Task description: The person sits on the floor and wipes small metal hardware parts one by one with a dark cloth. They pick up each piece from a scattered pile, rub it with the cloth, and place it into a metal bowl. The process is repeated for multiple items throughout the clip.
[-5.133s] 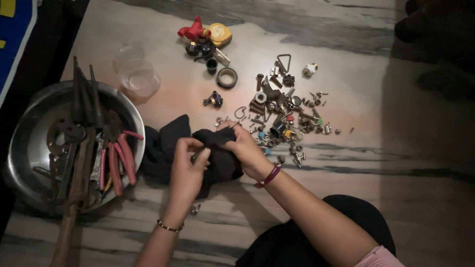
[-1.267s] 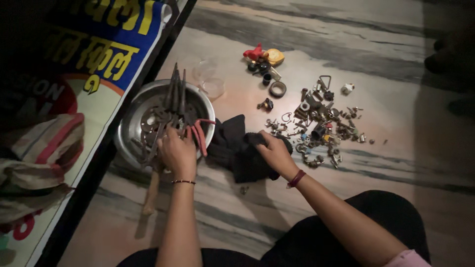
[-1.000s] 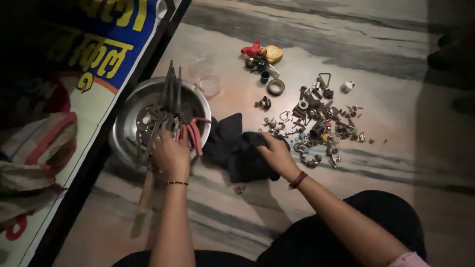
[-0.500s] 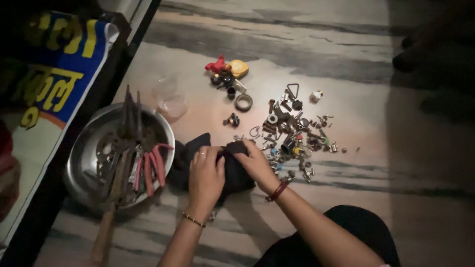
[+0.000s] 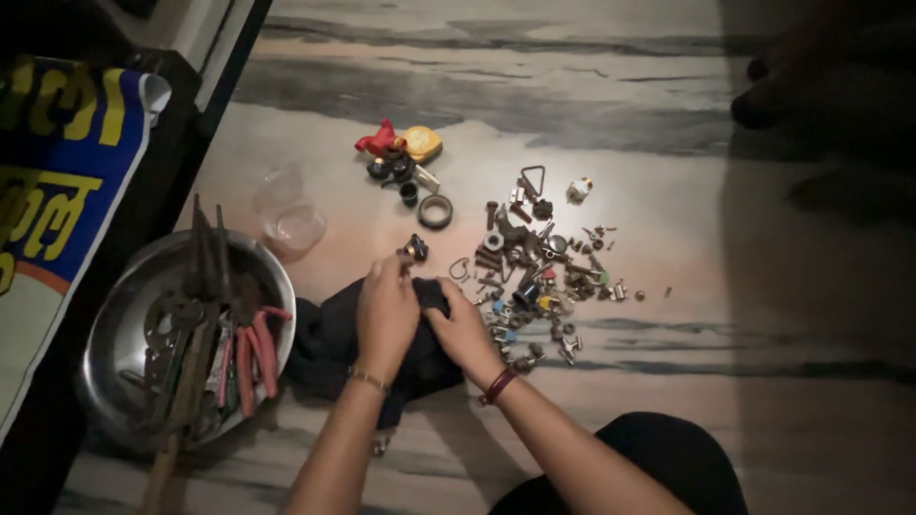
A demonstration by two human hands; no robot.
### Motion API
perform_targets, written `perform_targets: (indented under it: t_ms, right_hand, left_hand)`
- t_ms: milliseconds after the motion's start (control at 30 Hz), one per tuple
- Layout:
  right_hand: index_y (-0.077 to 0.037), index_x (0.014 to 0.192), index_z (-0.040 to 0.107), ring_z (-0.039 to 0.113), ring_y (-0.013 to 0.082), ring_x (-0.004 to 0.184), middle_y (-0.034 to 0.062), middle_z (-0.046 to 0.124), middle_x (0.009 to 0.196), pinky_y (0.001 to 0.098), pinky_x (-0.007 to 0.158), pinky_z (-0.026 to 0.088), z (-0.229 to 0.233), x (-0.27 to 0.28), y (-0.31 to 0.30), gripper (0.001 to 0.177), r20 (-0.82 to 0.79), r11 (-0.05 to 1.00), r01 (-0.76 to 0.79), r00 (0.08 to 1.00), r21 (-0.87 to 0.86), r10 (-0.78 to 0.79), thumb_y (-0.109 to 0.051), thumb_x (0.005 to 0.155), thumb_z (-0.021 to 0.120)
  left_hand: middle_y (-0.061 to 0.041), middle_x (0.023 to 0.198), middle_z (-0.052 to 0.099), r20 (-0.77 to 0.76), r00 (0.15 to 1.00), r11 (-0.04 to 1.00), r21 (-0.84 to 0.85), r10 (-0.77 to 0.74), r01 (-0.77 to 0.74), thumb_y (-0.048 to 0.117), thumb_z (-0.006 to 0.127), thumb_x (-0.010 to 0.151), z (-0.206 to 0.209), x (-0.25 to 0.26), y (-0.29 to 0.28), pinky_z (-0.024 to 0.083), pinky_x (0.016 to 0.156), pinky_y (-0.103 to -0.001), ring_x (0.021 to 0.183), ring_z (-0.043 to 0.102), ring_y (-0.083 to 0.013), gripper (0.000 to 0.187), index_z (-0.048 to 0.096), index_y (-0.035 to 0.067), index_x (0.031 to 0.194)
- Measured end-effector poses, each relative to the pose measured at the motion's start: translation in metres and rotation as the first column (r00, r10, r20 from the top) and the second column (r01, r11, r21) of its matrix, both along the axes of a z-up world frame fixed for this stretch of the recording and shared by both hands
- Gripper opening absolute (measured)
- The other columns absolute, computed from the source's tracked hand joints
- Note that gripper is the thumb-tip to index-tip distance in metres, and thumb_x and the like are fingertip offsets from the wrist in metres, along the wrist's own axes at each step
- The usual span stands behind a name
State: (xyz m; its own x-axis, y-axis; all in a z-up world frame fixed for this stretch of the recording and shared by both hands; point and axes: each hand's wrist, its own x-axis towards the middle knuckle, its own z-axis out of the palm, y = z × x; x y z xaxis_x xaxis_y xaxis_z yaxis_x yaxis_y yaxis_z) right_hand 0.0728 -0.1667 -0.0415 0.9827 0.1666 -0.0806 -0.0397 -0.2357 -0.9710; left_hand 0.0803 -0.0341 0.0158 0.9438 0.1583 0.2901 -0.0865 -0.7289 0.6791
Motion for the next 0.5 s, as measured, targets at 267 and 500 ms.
perform_targets:
  t_ms: [267,500]
  right_hand:
    - [-0.001,0.121,0.06,0.07,0.0256,0.095,0.0167,0.072,0.104,0.0347,0.086,0.054,-0.021,0.013,-0.012,0.035,-0.006,0.997,0.08,0.997,0.007,-0.08,-0.015,0.089,0.069]
    - [-0.002,0.119,0.061,0.07,0.0223,0.094,0.0135,0.073,0.104,0.0326,0.084,0.055,-0.015,0.017,-0.008,0.034,-0.139,0.991,0.1,0.986,0.087,-0.088,-0.015,0.089,0.07]
  left_hand:
    - [-0.018,0.118,0.063,-0.083,0.995,0.848,0.522,-0.054,0.09,0.006,0.062,0.09,-0.031,0.132,-0.001,0.049,0.089,-0.05,0.109,0.06,-0.0366,0.021,0.064,0.004,0.111]
    - [-0.018,0.121,0.064,0.008,0.999,0.667,0.745,-0.038,0.019,0.014,0.065,0.085,-0.064,0.232,0.013,0.044,0.093,-0.053,0.113,0.059,-0.0361,0.032,0.066,0.011,0.117]
